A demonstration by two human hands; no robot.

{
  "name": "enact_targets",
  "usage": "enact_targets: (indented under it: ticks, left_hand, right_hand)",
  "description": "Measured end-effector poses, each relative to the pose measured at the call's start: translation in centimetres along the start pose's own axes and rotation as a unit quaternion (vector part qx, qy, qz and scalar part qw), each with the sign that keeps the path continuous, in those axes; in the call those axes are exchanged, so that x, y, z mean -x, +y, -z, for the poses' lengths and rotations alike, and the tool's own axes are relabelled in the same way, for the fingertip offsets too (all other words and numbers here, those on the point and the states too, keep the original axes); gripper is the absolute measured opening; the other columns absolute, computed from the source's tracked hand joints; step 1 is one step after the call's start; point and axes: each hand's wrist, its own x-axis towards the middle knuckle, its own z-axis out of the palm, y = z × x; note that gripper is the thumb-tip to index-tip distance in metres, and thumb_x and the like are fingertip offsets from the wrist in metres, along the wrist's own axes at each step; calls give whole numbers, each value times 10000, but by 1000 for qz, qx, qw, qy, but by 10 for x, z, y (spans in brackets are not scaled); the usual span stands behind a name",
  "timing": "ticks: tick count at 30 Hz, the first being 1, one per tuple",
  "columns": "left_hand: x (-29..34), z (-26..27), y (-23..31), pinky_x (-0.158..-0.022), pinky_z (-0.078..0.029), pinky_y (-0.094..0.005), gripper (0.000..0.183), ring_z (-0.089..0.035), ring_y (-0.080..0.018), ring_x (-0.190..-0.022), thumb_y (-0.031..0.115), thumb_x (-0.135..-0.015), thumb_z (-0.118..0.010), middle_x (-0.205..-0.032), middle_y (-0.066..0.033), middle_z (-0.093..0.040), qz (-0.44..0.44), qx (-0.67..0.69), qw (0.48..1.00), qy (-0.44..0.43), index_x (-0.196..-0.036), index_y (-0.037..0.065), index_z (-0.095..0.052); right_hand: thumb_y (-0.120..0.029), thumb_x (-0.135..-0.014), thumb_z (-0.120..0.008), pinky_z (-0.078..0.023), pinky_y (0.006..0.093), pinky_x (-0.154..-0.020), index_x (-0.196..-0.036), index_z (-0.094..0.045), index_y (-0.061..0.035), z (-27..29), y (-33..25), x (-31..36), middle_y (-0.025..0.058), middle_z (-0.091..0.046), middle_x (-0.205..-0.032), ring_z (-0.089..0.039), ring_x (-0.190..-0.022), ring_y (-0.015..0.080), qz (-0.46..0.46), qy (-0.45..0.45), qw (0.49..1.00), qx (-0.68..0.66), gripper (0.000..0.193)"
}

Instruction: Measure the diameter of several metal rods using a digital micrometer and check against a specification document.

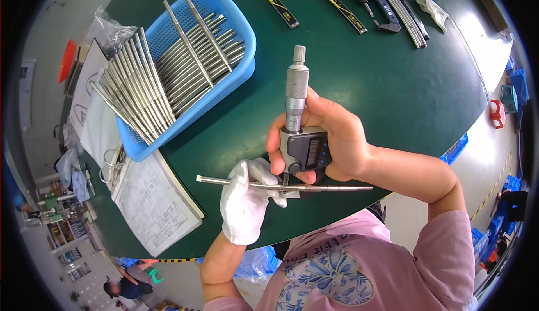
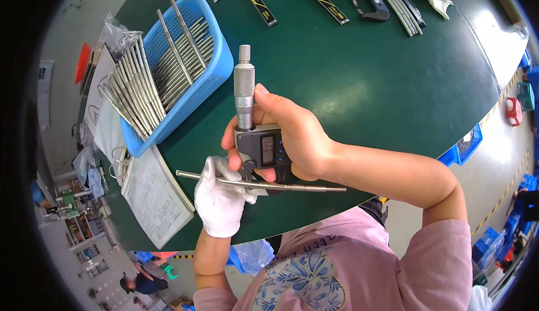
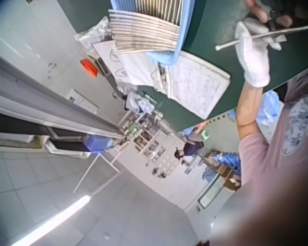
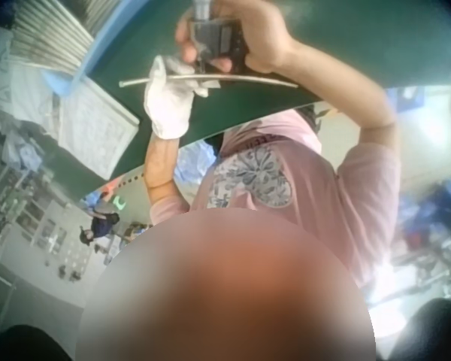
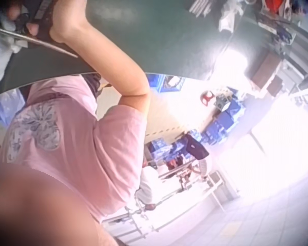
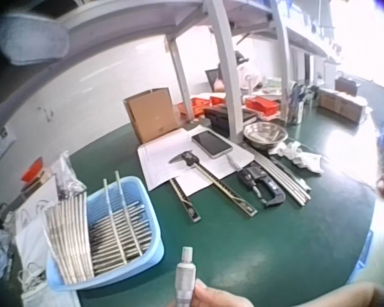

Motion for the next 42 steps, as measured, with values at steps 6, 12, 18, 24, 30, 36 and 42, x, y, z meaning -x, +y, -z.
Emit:
enact_targets:
  ticks: [6,12,18,24,30,36,42]
  left_hand:
    - [0,-1,-2,-543,-448,-331,422,-513,-231,-555,341,-855,-335,-697,-120,-469,13,-17,1000,20,-733,-31,-493]
    - [0,-5,0,-511,-434,-306,439,-494,-214,-514,341,-868,-303,-657,-111,-459,10,-24,999,30,-727,-28,-493]
    - [-2,-3,12,-378,-311,-226,439,-362,-126,-389,336,-885,-260,-540,-61,-406,-33,-16,996,76,-645,25,-457]
    - [0,-11,5,-329,-299,-212,399,-341,-115,-339,321,-882,-311,-507,-24,-361,-28,-20,990,140,-615,49,-430]
    - [-1,-13,4,-330,-322,-219,396,-367,-129,-342,332,-880,-314,-490,-22,-370,-29,-30,992,117,-625,52,-431]
    - [0,-12,3,-334,-345,-231,398,-396,-142,-338,336,-884,-294,-457,-33,-395,-22,-35,993,113,-638,55,-434]
    - [0,-10,0,-335,-348,-231,395,-405,-143,-338,336,-886,-282,-448,-39,-408,-34,-44,994,97,-654,58,-440]
  right_hand:
    - [-568,-792,-208,-362,225,-370,-814,-522,35,1,-1,1,172,-562,-672,-431,-386,157,9,-16,1000,22,681]
    - [-584,-779,-243,-356,224,-368,-811,-529,23,0,-2,1,158,-565,-666,-430,-383,152,11,-12,999,29,672]
    - [-618,-774,-205,-356,224,-368,-804,-523,16,-2,-3,1,152,-563,-663,-430,-392,145,25,3,994,106,710]
    - [-526,-832,-115,-360,229,-415,-804,-520,0,-4,-4,3,102,-564,-640,-422,-414,133,7,2,1000,27,665]
    - [-540,-806,-187,-360,225,-409,-803,-518,0,-1,-2,1,106,-566,-646,-424,-409,133,7,-24,1000,-5,633]
    - [-575,-780,-264,-356,218,-357,-804,-524,28,-1,-1,1,166,-562,-666,-432,-380,145,23,-3,999,41,657]
    - [-572,-785,-281,-360,221,-365,-794,-529,19,0,-1,1,157,-564,-662,-431,-377,144,25,-6,998,52,641]
